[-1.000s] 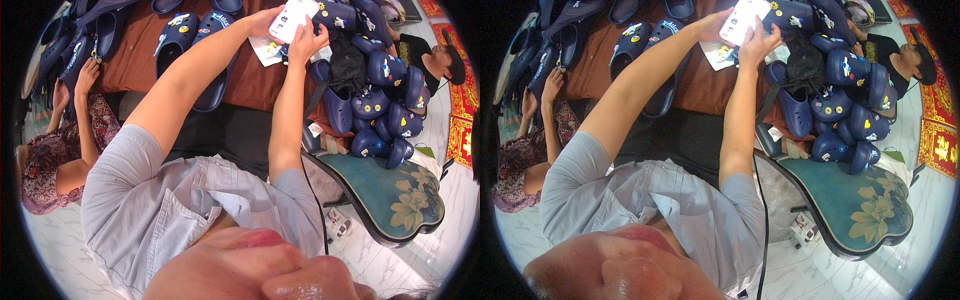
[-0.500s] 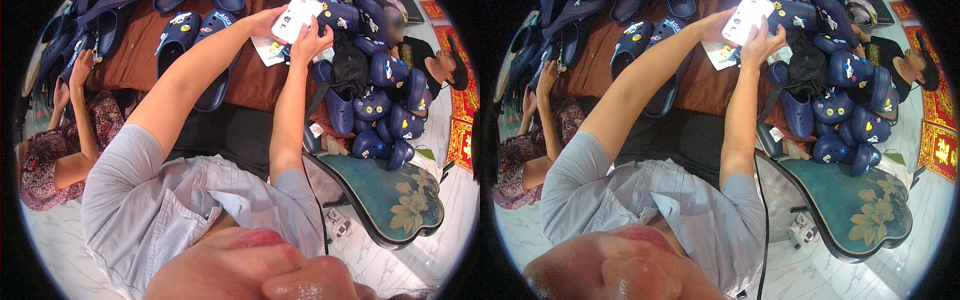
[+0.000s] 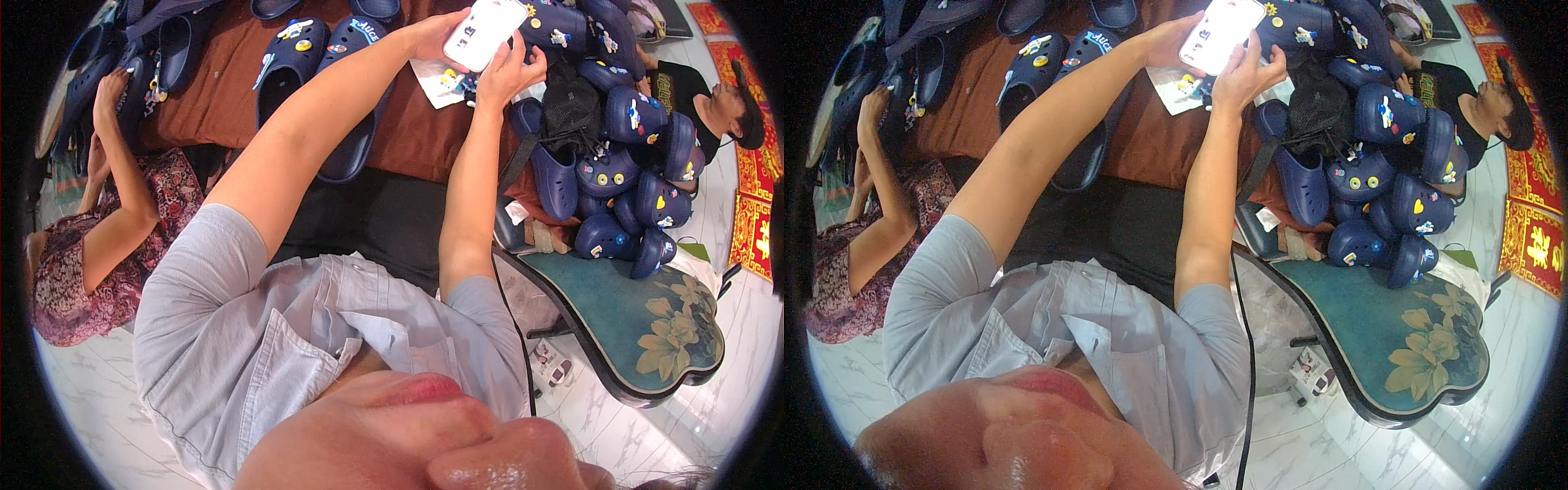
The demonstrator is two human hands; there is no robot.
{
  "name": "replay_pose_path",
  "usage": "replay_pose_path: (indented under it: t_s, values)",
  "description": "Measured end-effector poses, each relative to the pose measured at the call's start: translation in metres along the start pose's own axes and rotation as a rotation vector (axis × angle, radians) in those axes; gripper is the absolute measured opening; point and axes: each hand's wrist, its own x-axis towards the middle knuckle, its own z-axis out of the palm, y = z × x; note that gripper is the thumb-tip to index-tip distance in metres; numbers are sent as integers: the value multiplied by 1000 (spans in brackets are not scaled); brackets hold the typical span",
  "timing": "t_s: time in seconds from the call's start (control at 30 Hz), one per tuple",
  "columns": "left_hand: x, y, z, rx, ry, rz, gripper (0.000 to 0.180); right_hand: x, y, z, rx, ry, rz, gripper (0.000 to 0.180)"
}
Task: The recorder is attaching decorative charms to blue clog-style sandals.
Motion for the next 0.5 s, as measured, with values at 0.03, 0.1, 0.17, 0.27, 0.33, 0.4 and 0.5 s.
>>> replay_pose_path:
  t_s: [0.03,0.1,0.17,0.27,0.33,0.4,0.5]
  values:
    - [-2,0,-2,251,-1,120,76,0,-2,1,-2,1,1,31]
    - [-3,4,0,500,-6,240,84,0,-1,0,-8,2,3,31]
    - [-3,12,7,692,63,147,92,-2,5,-1,-12,16,11,30]
    - [-3,20,15,626,33,132,95,-4,13,-4,-25,29,13,29]
    - [-4,10,4,523,40,169,95,0,3,2,1,31,3,28]
    - [-4,2,-2,411,35,205,95,1,-1,4,13,32,0,28]
    - [-2,3,3,420,24,160,94,-2,6,2,-5,29,10,29]
